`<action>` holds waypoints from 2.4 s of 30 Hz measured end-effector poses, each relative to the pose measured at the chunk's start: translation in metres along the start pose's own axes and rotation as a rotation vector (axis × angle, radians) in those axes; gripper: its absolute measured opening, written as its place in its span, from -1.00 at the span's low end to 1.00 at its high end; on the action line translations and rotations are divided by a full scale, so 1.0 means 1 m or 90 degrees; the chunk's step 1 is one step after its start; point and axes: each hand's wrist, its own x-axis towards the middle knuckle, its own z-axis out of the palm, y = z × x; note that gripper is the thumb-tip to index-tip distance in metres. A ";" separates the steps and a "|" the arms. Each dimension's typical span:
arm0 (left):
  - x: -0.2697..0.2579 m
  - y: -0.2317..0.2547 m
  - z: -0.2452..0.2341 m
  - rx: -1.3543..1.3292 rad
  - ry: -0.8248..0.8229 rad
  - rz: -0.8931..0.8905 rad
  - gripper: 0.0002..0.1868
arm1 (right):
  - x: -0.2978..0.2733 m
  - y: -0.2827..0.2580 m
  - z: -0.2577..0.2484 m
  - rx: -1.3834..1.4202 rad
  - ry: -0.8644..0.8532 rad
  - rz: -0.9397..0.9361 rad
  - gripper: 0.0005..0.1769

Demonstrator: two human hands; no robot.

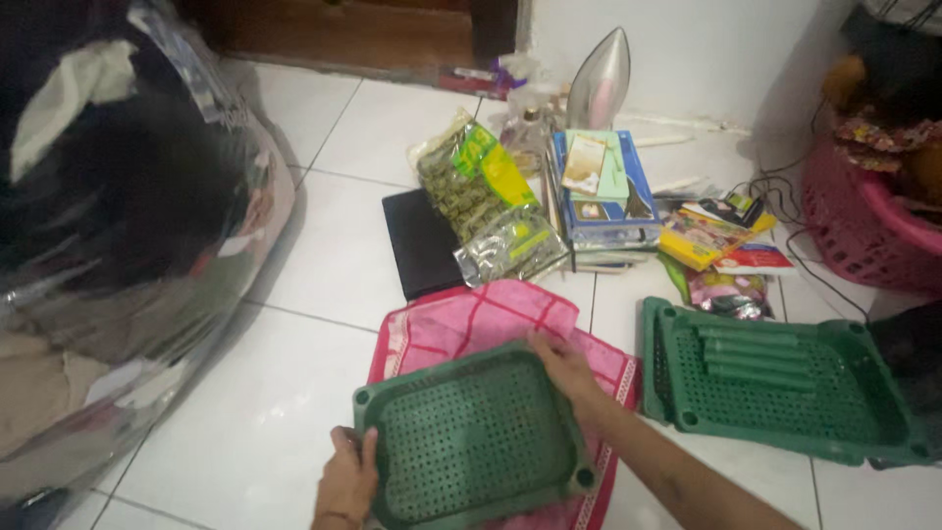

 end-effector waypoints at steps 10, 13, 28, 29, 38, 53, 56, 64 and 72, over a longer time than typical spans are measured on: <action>0.016 0.026 0.026 -0.143 0.121 0.092 -0.61 | -0.037 0.027 -0.016 -0.408 0.284 -0.365 -0.38; 0.021 0.018 0.074 -0.051 0.126 0.045 -0.57 | -0.036 0.041 -0.008 -0.497 0.378 -0.438 -0.43; 0.056 0.069 0.053 0.003 0.060 0.020 -0.48 | 0.004 0.075 -0.013 -0.485 0.366 -0.381 -0.37; 0.079 0.087 0.053 0.023 0.049 -0.010 -0.48 | 0.037 0.062 -0.011 -0.501 0.367 -0.418 -0.42; 0.079 0.104 -0.001 -0.034 0.068 0.069 -0.46 | 0.004 0.037 -0.014 -0.460 0.386 -0.239 -0.37; 0.023 0.079 0.015 -0.041 0.013 0.104 -0.50 | -0.017 0.054 -0.014 -0.480 0.370 -0.259 -0.40; 0.030 0.096 -0.017 -0.136 0.064 0.179 -0.51 | -0.022 0.026 -0.028 -0.344 0.320 -0.491 -0.38; 0.014 0.140 -0.100 -0.158 0.241 0.695 -0.73 | -0.083 -0.048 -0.065 -0.018 0.296 -0.682 -0.33; 0.016 0.178 -0.117 -0.177 0.256 0.765 -0.69 | -0.111 -0.100 -0.078 0.015 0.315 -0.755 -0.51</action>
